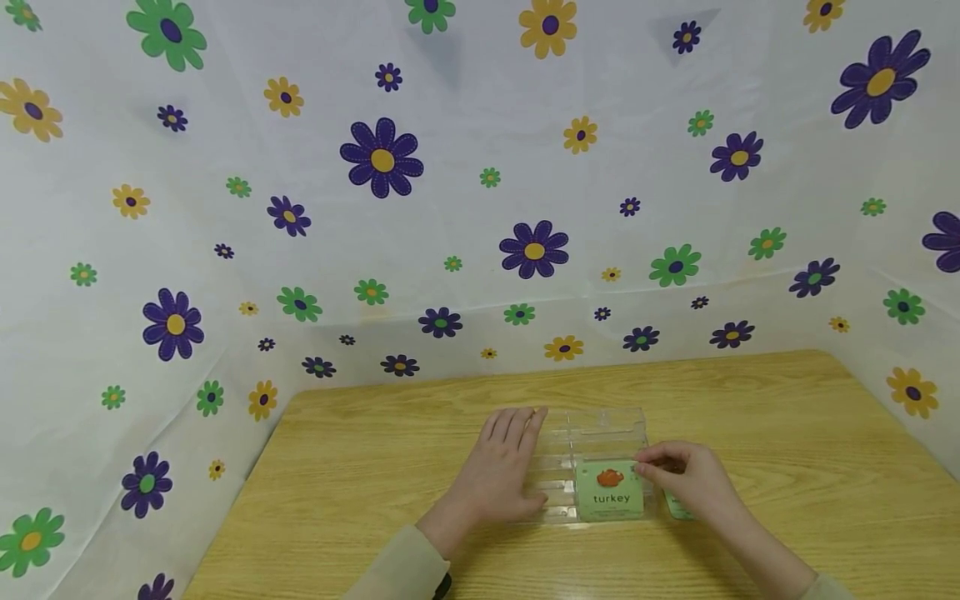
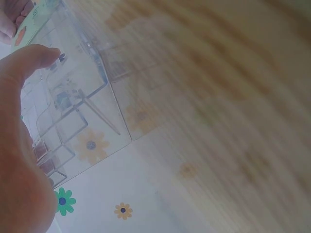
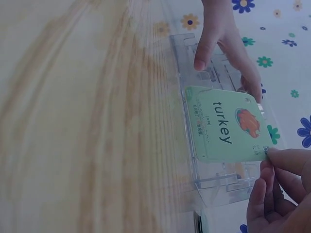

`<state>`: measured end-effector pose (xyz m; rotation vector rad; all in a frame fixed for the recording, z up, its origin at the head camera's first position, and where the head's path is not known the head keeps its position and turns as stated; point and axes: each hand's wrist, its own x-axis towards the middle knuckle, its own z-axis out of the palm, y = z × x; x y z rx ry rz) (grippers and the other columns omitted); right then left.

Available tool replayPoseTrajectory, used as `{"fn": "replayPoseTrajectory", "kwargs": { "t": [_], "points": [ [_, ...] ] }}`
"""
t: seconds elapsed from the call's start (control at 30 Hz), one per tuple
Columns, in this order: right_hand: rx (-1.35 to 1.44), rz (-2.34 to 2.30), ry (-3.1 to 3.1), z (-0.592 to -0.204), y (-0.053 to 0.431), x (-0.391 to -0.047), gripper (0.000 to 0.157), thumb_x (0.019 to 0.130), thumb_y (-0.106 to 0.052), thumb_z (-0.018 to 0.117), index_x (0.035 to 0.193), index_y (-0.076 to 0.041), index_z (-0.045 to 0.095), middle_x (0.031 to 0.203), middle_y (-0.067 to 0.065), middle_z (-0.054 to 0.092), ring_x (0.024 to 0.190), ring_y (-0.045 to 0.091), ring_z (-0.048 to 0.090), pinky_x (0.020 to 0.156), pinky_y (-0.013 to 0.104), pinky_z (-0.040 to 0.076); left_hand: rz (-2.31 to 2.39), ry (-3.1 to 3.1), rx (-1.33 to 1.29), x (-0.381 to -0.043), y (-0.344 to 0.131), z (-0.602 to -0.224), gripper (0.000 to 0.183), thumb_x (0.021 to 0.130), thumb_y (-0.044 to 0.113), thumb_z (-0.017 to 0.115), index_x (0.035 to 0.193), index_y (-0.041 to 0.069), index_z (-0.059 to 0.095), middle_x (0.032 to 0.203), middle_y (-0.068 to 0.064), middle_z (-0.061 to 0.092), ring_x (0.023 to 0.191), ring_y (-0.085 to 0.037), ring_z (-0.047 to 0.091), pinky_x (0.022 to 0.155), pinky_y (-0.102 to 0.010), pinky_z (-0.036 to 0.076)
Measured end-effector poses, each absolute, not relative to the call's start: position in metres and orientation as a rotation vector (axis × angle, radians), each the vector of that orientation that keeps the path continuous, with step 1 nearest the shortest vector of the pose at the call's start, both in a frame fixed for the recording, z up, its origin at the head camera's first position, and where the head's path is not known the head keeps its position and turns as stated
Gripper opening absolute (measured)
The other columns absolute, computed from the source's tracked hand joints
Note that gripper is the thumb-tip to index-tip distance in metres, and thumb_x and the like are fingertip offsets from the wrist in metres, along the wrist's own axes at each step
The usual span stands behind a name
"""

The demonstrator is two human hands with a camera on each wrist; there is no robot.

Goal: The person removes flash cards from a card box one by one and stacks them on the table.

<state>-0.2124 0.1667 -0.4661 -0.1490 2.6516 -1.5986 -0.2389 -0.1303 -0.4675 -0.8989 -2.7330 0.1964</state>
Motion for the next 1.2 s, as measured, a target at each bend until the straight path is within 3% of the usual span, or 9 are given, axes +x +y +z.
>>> {"fn": "replayPoseTrajectory", "kwargs": {
  "t": [1.2],
  "points": [
    [-0.116,-1.643,2.687,-0.4626,0.1678,-0.2141,0.016,0.097,-0.011,0.077,0.109,0.0,0.08,0.107,0.013,0.079,0.081,0.002,0.062,0.07,0.019,0.055,0.189,-2.713,-0.899,-0.2398,-0.1306,-0.47,0.119,0.079,0.067,0.077,0.167,0.007,0.022,0.159,-0.01,0.043,0.144,-0.026,0.043,0.128,-0.045,0.033]
  ]
}}
